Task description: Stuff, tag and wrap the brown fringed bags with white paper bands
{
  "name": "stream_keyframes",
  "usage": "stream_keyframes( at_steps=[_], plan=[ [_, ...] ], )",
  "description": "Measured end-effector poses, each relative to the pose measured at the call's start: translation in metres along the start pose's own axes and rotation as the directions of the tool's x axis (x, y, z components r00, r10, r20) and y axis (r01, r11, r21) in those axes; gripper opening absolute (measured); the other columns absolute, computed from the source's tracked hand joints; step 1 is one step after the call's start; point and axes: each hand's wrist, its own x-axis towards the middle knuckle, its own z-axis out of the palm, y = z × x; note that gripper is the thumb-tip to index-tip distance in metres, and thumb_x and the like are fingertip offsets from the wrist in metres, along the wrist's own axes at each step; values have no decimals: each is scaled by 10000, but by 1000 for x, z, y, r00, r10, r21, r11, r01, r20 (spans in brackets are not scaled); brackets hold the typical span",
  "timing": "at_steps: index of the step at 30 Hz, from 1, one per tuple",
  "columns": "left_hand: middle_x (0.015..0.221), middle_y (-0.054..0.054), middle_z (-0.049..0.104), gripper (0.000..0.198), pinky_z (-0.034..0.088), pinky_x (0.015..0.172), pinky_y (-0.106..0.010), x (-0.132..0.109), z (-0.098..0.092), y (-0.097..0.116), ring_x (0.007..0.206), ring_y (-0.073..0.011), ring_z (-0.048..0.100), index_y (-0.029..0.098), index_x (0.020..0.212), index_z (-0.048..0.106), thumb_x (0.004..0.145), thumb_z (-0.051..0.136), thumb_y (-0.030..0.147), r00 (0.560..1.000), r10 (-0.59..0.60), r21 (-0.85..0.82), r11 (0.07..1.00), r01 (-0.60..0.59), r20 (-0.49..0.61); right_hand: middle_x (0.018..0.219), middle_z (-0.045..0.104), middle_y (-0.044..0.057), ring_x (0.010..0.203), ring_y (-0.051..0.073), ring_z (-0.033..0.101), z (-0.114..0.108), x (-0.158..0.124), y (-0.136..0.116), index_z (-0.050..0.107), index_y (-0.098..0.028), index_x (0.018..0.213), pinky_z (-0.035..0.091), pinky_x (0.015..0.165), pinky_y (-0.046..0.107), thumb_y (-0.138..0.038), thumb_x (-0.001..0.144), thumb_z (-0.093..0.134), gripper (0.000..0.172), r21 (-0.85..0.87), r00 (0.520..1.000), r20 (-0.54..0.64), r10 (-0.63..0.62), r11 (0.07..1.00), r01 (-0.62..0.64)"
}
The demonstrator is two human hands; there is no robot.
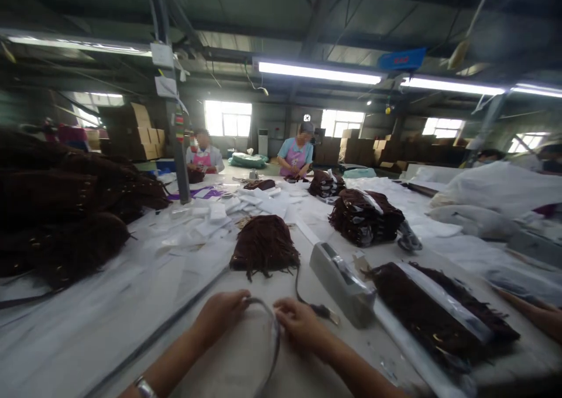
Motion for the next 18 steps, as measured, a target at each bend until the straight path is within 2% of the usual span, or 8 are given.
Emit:
stream_keyframes(
  at_steps=[2,3,5,7,10,12,15,18],
  plan=[
    [730,-24,736,123,424,629,-249,-4,5,-1,694,-197,694,243,891,671,862,562,292,997,-68,13,998,67,44,955,647,63,664,153,580,4,1,-9,678,-218,1051,466,686,310,-363,856,627,249,-238,957,-139,-256,946,219],
    [751,-30,736,115,414,640,-252,-5,8,0,717,-200,694,235,889,653,866,550,279,994,-94,24,995,93,54,1020,646,70,693,157,593,6,3,-13,686,-230,1080,472,745,325,-349,864,628,254,-324,927,-139,-349,901,290],
    [782,-37,732,92,402,657,-258,-5,13,3,746,-202,688,227,857,626,865,538,252,990,-135,32,991,133,50,1059,640,70,691,156,600,9,8,-19,695,-256,1120,474,764,323,-353,856,659,284,-429,901,-62,-429,827,364],
    [787,-40,722,86,402,670,-263,-5,17,8,746,-202,679,220,841,612,860,528,226,987,-155,32,988,154,37,1017,650,61,702,161,607,11,17,-21,723,-268,1093,466,726,300,-300,827,696,269,-519,898,33,-438,761,390],
    [792,-40,714,70,421,691,-264,-8,18,13,744,-196,674,211,848,603,846,534,210,984,-175,18,985,174,31,890,667,42,755,174,623,10,29,-16,773,-258,934,443,711,273,-167,819,667,181,-594,900,137,-413,693,408],
    [806,-31,715,66,429,691,-257,-13,15,15,751,-189,676,216,864,608,845,548,236,982,-185,6,983,185,46,872,666,33,752,166,616,8,35,-13,769,-249,922,432,718,268,-136,818,661,188,-592,903,153,-403,694,410],
    [850,-28,719,113,432,703,-263,-20,9,14,802,-203,676,237,891,623,850,577,332,976,-209,8,978,209,62,942,652,30,724,148,579,5,42,-7,723,-252,1050,415,723,274,-142,810,683,267,-565,913,132,-385,728,388],
    [892,-25,720,198,435,730,-267,-27,6,12,834,-204,672,252,980,620,863,570,403,969,-235,16,972,234,81,924,638,23,724,145,556,6,47,-2,726,-245,984,401,741,281,-170,822,689,182,-524,923,145,-357,763,378]
  ],
)
